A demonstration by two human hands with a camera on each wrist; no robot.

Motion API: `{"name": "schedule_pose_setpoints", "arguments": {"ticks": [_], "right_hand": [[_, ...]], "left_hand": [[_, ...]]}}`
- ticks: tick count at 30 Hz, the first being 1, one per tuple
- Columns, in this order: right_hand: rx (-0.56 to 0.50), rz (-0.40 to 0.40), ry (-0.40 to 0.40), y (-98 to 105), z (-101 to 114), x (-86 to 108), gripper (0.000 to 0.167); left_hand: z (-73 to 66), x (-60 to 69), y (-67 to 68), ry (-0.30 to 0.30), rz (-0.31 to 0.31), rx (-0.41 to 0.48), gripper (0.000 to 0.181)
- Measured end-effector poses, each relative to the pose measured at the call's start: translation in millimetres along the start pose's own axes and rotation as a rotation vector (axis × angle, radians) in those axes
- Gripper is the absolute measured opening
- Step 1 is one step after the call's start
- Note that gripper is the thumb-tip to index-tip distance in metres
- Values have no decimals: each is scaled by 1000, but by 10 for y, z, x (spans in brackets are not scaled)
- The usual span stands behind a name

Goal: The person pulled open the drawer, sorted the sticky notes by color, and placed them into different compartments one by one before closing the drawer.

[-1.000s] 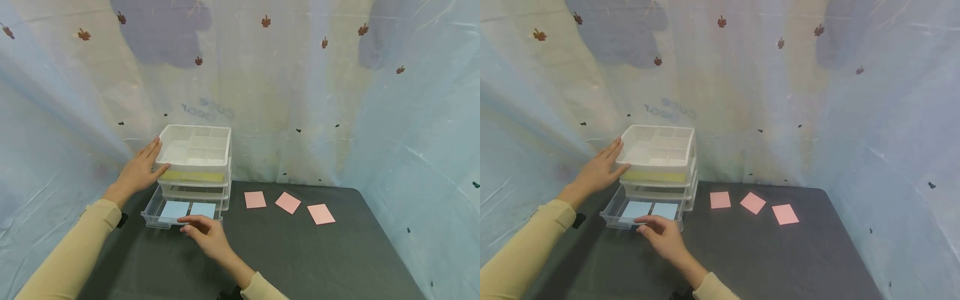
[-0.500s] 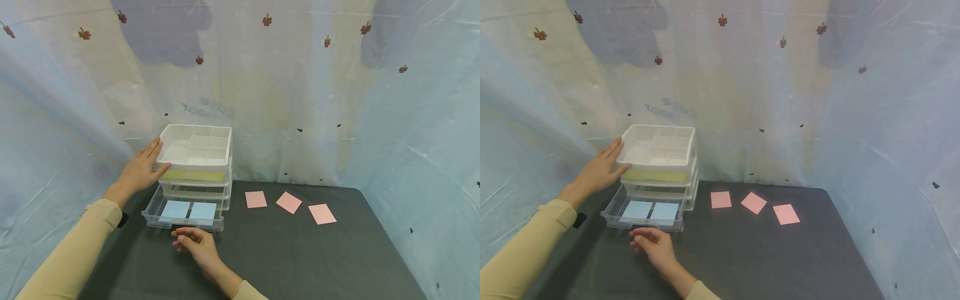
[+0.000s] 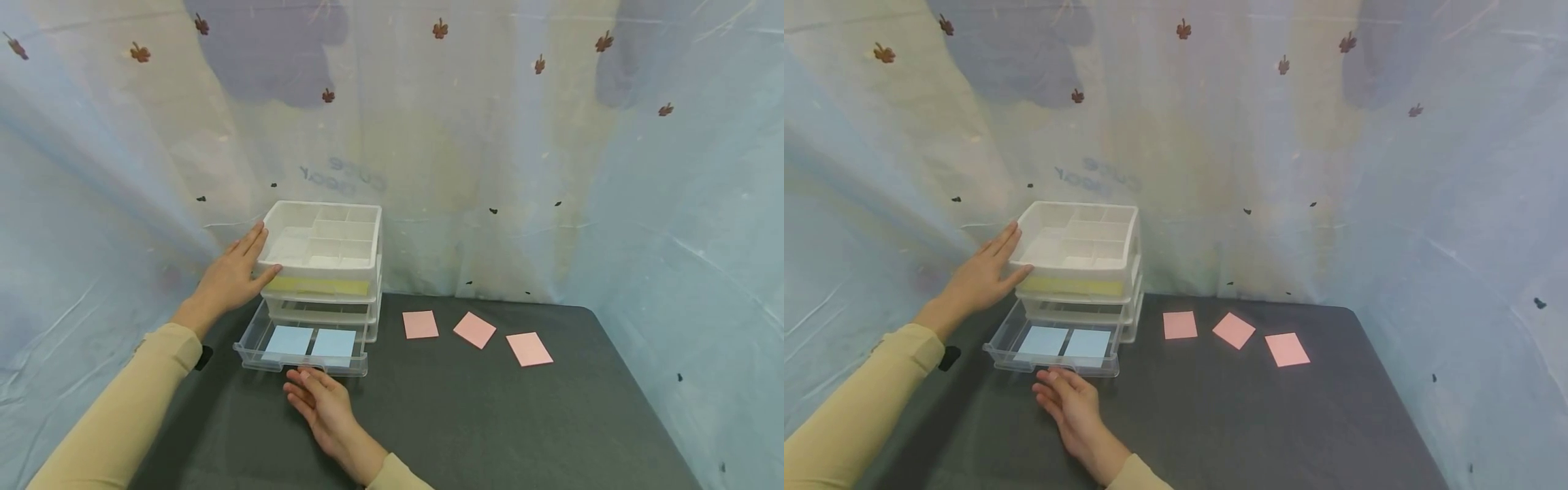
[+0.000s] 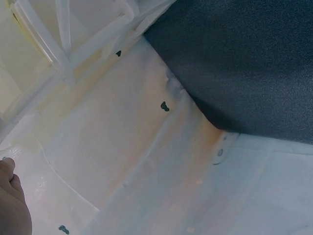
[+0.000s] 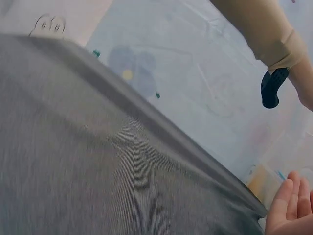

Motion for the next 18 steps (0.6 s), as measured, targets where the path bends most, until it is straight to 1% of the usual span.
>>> {"name": "schedule_pose_setpoints", "arguments": {"ticks": [3,7,11,18], "right_hand": [[-59,-3,-1,-27,-14,-10,30],[-105,-1,6,-53,-18,-19,27],[-127,-12,11,-73,-15,-22,26],[-122,-31,13,-125,4,-15,30]], "left_hand": [[2,-2,-6,5,2,0,90],[-7,-5,-19,9,7,4,90],[0,-12,-36,8,-3,2,89],[35,-17,-42,7,-4,0,90]]}}
Point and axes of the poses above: each hand's wrist, its own x-axis away from the middle knuckle, its own y-axis out of the back of the hand, z = x × y, the point moved 3 cm from there along -x, towards the middle knuckle, and after that the axes turned 5 degrees about y, right-handed, at the moved point
